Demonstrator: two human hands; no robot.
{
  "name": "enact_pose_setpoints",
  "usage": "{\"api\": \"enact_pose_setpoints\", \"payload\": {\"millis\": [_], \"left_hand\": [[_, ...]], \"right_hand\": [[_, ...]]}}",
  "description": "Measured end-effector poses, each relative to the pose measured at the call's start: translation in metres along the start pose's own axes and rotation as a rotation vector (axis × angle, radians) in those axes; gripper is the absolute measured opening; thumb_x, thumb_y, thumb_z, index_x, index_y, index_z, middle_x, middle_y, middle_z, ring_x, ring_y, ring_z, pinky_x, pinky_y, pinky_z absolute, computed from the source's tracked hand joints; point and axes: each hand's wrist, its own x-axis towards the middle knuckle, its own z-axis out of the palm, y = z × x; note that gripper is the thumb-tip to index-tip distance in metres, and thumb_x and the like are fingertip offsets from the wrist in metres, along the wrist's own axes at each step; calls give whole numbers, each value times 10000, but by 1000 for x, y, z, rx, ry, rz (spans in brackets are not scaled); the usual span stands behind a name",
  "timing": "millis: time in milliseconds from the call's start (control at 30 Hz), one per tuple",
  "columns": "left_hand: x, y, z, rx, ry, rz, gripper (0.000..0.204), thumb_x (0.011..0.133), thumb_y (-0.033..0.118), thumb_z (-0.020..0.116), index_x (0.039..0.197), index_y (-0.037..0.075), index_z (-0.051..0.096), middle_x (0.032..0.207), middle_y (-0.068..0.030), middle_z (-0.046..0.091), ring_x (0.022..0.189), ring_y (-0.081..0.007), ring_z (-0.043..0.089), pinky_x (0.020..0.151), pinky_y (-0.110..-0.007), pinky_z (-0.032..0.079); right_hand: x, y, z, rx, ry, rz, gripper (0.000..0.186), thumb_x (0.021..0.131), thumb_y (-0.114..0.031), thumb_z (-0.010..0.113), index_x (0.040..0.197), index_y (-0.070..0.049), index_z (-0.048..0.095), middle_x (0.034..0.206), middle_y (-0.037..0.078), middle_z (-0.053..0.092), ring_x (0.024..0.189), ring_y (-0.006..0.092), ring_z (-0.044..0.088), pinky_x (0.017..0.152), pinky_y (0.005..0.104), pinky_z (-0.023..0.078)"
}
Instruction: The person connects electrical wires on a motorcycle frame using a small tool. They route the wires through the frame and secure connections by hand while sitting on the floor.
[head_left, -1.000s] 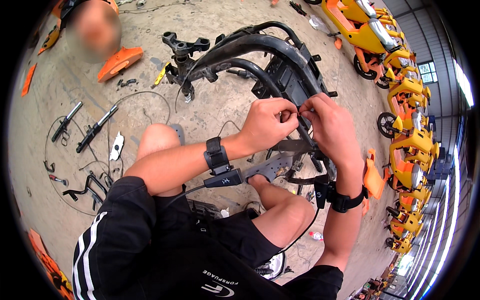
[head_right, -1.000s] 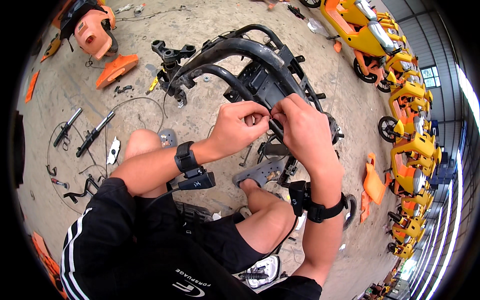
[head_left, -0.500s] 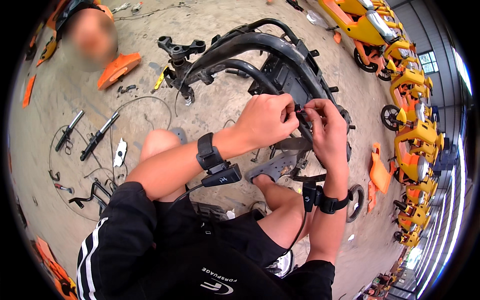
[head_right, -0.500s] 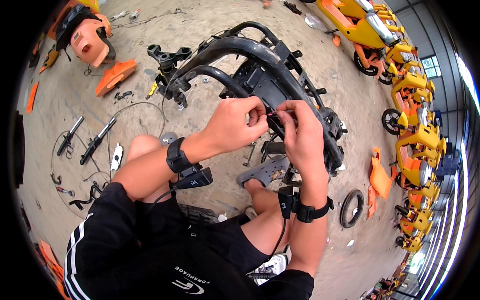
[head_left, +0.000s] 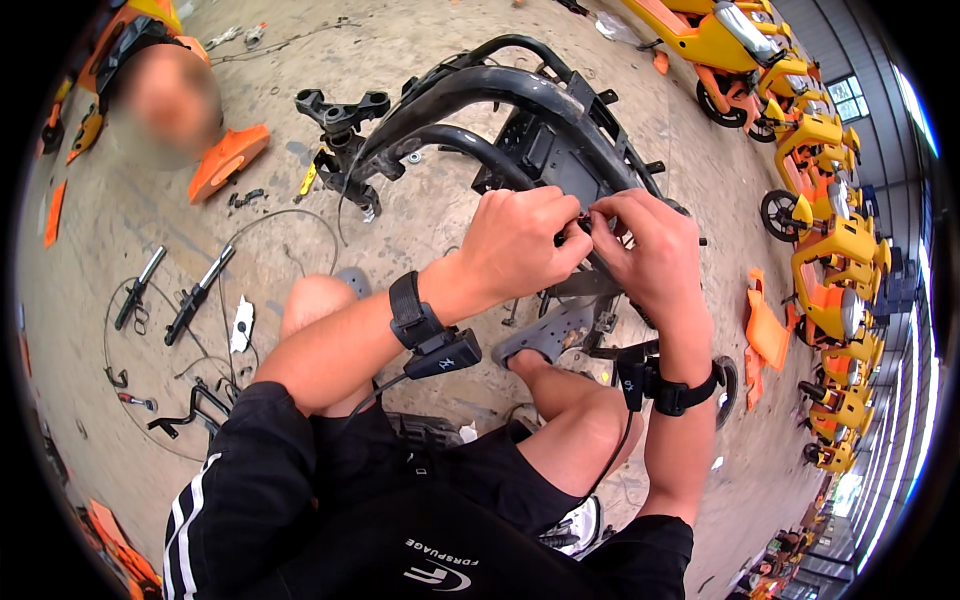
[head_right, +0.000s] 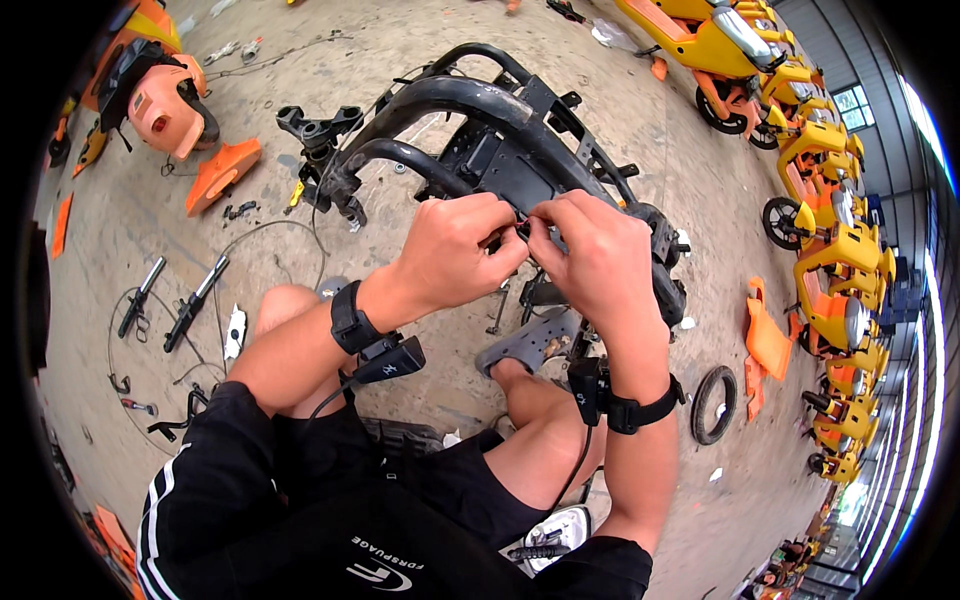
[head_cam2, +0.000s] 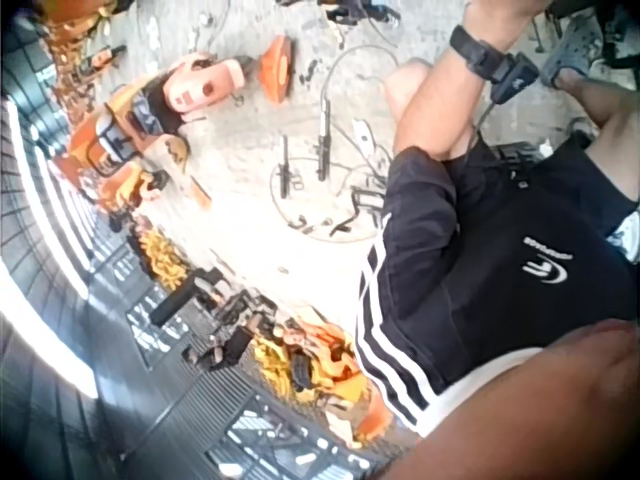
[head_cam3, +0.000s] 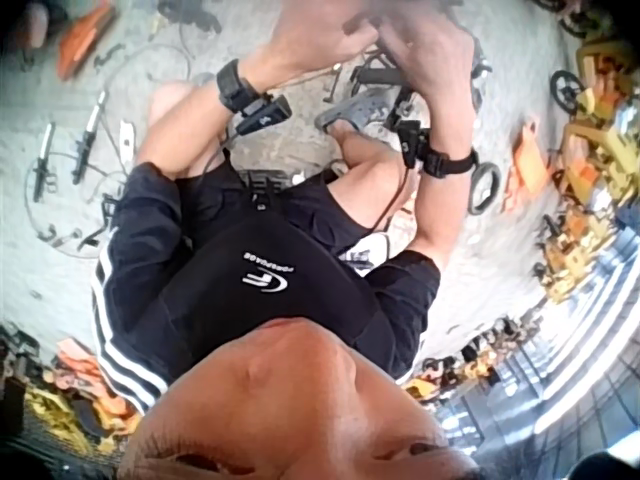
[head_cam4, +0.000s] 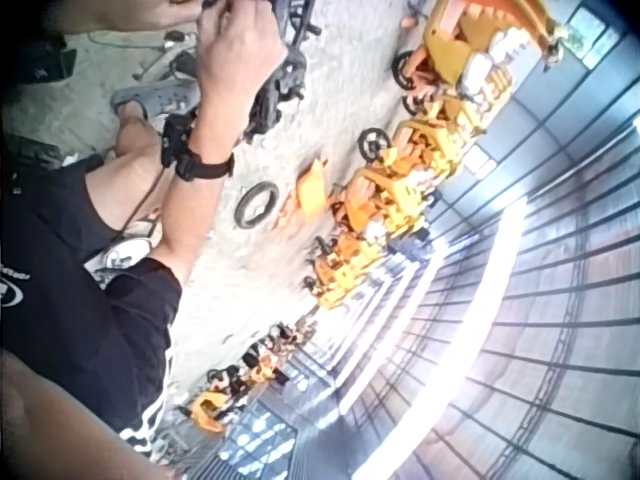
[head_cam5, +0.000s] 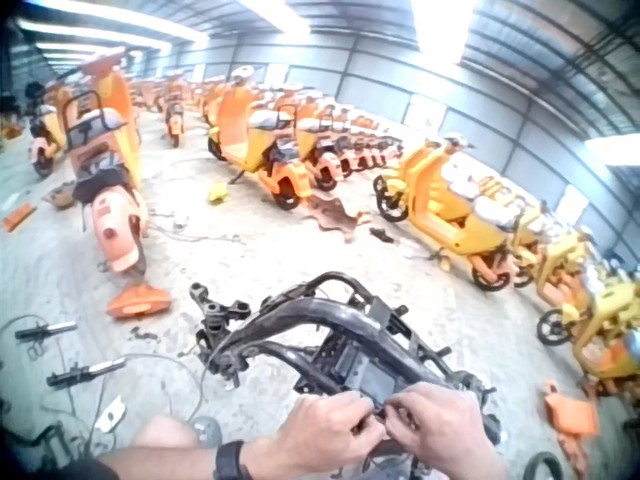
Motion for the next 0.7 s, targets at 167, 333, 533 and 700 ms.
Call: {"api": "enact_pose_setpoints", "payload": {"millis": [167, 333, 533, 700], "left_hand": [[6, 2, 1, -138, 33, -127, 169, 713, 96, 645, 606, -3, 558, 555, -148, 532, 491, -334, 550, 453, -400, 428], [5, 5, 2, -143, -2, -207, 107, 693, 52, 651, 638, -25, 601, 541, -112, 531, 447, -212, 492, 448, -327, 391], [3, 10, 1, -140, 0, -242, 109, 690, 31, 679, 647, -29, 598, 555, -91, 531, 439, -161, 450, 432, -298, 357], [2, 10, 1, -90, 20, -115, 143, 686, 59, 676, 598, 18, 571, 550, -98, 525, 448, -263, 520, 410, -352, 392]], "right_hand": [[1, 4, 4, 85, -6, 64, 93, 755, -39, 724, 806, -52, 647, 747, 59, 625, 574, 227, 615, 497, 310, 482], [-5, 5, 12, 124, 73, 103, 110, 737, -21, 724, 800, -42, 636, 744, 65, 621, 566, 218, 607, 504, 306, 490], [-13, 1, 22, 221, 138, 237, 110, 738, -12, 720, 815, -29, 642, 745, 70, 627, 566, 188, 604, 509, 287, 485], [-13, -5, 20, 423, 115, 468, 81, 747, -7, 703, 811, -9, 653, 776, 72, 658, 573, 130, 598, 538, 266, 478]]}}
